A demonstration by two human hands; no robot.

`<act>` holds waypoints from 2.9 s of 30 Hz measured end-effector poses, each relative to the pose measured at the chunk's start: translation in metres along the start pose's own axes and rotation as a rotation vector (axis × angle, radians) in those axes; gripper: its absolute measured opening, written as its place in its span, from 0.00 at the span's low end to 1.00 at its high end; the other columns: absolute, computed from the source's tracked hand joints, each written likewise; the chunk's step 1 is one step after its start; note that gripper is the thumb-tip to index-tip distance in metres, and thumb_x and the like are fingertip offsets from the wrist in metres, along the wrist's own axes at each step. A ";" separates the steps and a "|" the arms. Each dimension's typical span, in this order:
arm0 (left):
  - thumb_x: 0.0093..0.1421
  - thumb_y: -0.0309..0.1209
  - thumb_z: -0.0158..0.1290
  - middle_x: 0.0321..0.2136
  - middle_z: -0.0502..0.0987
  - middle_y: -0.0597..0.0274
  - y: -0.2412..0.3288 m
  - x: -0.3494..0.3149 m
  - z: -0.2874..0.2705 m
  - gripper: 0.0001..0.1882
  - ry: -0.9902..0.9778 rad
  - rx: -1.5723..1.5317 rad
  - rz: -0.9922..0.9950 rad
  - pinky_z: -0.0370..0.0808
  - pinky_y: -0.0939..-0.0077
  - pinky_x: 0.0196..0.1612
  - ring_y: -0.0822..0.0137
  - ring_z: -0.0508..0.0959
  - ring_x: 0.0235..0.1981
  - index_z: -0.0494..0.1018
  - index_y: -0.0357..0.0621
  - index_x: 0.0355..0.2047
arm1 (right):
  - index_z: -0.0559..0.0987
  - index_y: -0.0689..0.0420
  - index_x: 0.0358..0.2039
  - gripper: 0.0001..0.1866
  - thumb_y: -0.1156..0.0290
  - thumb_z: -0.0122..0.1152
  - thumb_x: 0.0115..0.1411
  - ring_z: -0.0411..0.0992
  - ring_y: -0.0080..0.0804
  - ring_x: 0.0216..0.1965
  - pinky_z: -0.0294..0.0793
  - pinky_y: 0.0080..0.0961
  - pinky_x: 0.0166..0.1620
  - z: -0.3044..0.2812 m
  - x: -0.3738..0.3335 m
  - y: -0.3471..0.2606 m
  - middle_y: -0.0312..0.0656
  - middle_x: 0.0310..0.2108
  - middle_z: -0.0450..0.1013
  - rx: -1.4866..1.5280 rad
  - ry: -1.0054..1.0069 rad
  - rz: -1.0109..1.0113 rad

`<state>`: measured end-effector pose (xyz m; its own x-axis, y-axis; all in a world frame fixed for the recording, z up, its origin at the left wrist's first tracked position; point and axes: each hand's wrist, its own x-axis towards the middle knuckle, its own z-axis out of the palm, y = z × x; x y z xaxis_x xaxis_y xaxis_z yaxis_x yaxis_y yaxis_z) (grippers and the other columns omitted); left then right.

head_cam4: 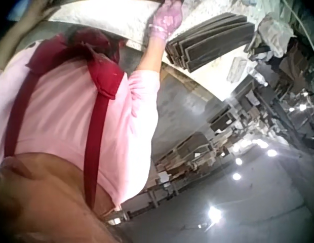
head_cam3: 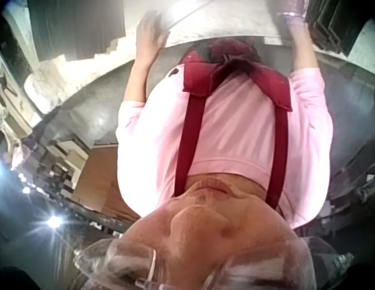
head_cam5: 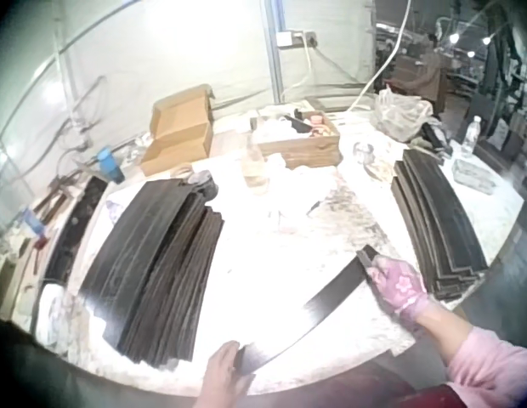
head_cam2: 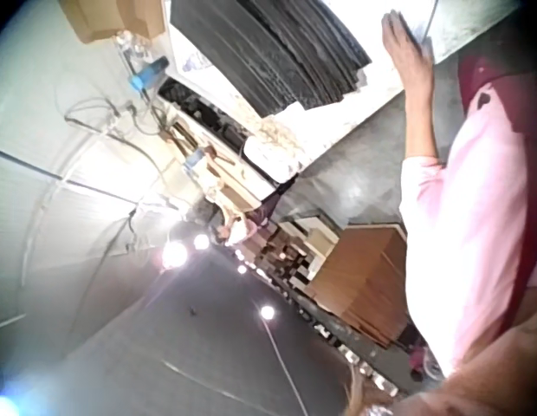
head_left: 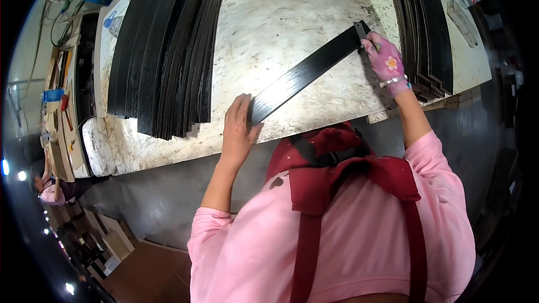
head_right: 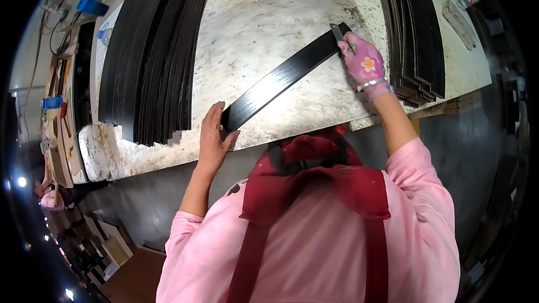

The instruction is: The person scrapes the edges and surfaces of long, dark wooden boards with a small metal tool, handling the boards one at a time and placing them in stacks on a workbench.

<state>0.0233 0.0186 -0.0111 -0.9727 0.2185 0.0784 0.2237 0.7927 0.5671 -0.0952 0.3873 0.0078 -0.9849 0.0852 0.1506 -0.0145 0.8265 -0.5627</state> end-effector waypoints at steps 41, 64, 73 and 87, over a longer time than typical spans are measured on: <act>0.60 0.30 0.54 0.39 0.78 0.48 0.090 0.139 0.038 0.21 -0.063 -0.266 -0.134 0.75 0.68 0.42 0.58 0.79 0.39 0.69 0.34 0.52 | 0.75 0.60 0.32 0.07 0.69 0.54 0.61 0.72 0.38 0.28 0.70 0.30 0.33 -0.164 -0.089 0.004 0.43 0.25 0.70 0.353 0.219 -0.009; 0.60 0.45 0.55 0.32 0.75 0.53 0.301 0.183 0.193 0.31 -0.280 -0.966 -0.177 0.73 0.72 0.34 0.67 0.74 0.31 0.61 0.33 0.53 | 0.76 0.64 0.45 0.16 0.65 0.59 0.61 0.69 0.26 0.44 0.67 0.24 0.50 -0.209 -0.021 0.157 0.37 0.41 0.75 0.686 0.092 0.274; 0.62 0.44 0.53 0.24 0.69 0.68 0.308 0.179 0.157 0.16 -0.444 -1.028 -0.360 0.66 0.81 0.27 0.77 0.69 0.24 0.65 0.44 0.35 | 0.73 0.51 0.27 0.06 0.64 0.51 0.56 0.75 0.43 0.28 0.72 0.38 0.31 -0.185 0.077 0.144 0.40 0.23 0.74 -0.349 -0.152 -0.645; 0.47 0.42 0.65 0.53 0.62 0.37 0.354 0.207 0.156 0.48 0.037 -0.186 0.250 0.63 0.58 0.58 0.39 0.64 0.54 0.53 0.30 0.61 | 0.76 0.60 0.34 0.20 0.53 0.56 0.59 0.70 0.33 0.32 0.69 0.31 0.39 -0.215 0.176 0.213 0.40 0.28 0.73 0.324 -0.160 -0.174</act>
<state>-0.0894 0.4331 0.0776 -0.8912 0.3701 0.2624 0.4448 0.5986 0.6662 -0.2349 0.6979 0.0897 -0.9770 -0.1496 0.1520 -0.2120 0.6001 -0.7713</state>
